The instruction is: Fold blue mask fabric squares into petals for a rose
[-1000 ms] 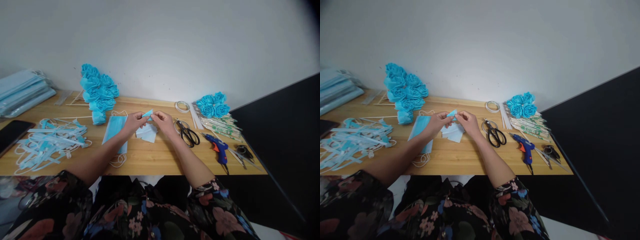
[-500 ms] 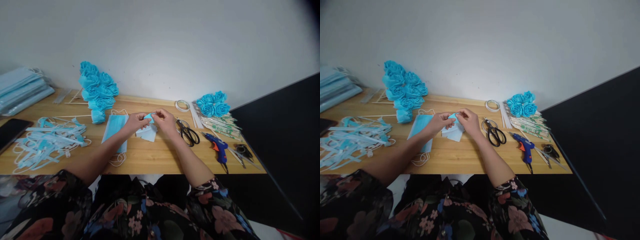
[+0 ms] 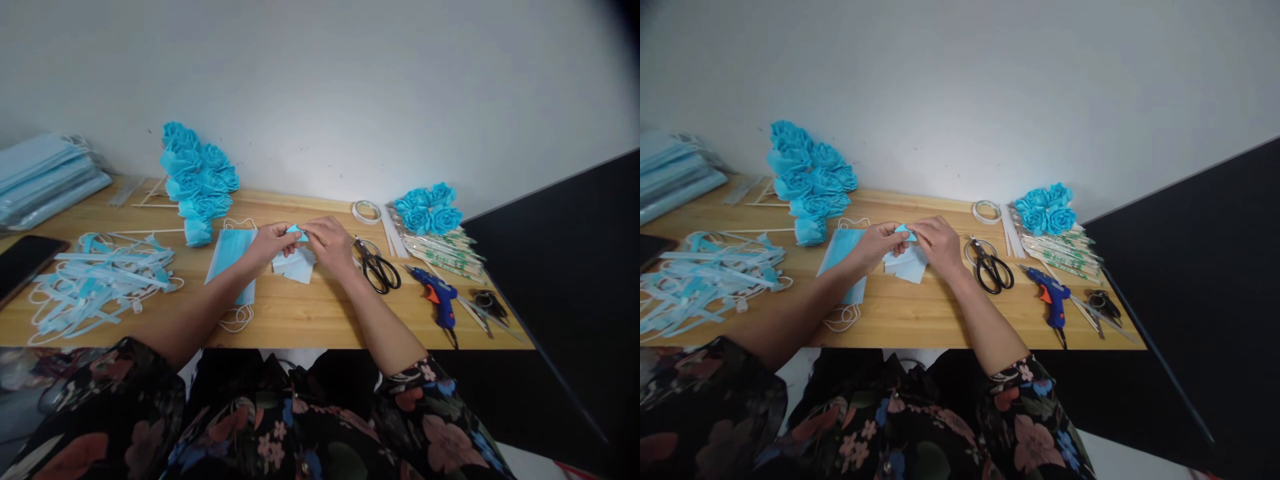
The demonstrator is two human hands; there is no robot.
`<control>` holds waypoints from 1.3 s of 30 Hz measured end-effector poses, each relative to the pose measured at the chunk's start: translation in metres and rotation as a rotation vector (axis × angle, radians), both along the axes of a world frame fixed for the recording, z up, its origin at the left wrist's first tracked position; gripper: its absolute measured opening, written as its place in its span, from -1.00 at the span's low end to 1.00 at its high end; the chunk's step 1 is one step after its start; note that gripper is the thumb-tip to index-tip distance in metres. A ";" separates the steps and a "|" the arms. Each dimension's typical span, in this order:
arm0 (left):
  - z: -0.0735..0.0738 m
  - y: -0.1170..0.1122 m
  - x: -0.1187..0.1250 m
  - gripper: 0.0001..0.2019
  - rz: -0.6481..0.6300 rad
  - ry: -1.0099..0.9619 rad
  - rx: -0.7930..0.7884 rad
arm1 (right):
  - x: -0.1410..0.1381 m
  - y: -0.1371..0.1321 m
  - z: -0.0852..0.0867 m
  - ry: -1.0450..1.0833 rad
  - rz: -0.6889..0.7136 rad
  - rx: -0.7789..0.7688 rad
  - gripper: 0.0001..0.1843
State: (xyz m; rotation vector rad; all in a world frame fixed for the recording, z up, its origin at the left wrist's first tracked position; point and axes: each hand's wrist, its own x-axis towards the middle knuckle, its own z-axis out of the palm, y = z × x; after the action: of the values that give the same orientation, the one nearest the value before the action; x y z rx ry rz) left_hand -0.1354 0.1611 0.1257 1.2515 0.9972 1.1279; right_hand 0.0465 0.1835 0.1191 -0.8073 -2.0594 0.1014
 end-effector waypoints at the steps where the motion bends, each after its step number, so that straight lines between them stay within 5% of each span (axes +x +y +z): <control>1: -0.001 0.001 0.000 -0.78 0.008 -0.007 -0.004 | 0.000 0.000 0.000 -0.002 0.001 -0.003 -0.72; 13: -0.004 0.001 0.003 -0.72 0.017 -0.086 -0.025 | 0.000 -0.002 0.002 0.055 0.051 -0.142 -0.71; 20: -0.002 0.002 0.002 -0.74 0.057 -0.076 -0.007 | -0.002 -0.001 0.004 0.508 0.065 -0.748 -0.55; 23: -0.002 0.001 0.002 -0.73 0.072 -0.043 0.031 | -0.002 -0.001 0.005 0.545 0.105 -0.890 -0.54; 39: -0.002 0.001 0.003 -0.70 0.166 0.095 0.130 | -0.011 -0.011 0.016 0.454 0.079 -0.832 -0.73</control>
State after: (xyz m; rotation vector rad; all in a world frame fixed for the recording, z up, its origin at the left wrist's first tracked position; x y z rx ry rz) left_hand -0.1319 0.1617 0.1233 1.3562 1.1302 1.2880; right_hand 0.0355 0.1725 0.1355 -1.0611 -1.5794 1.1336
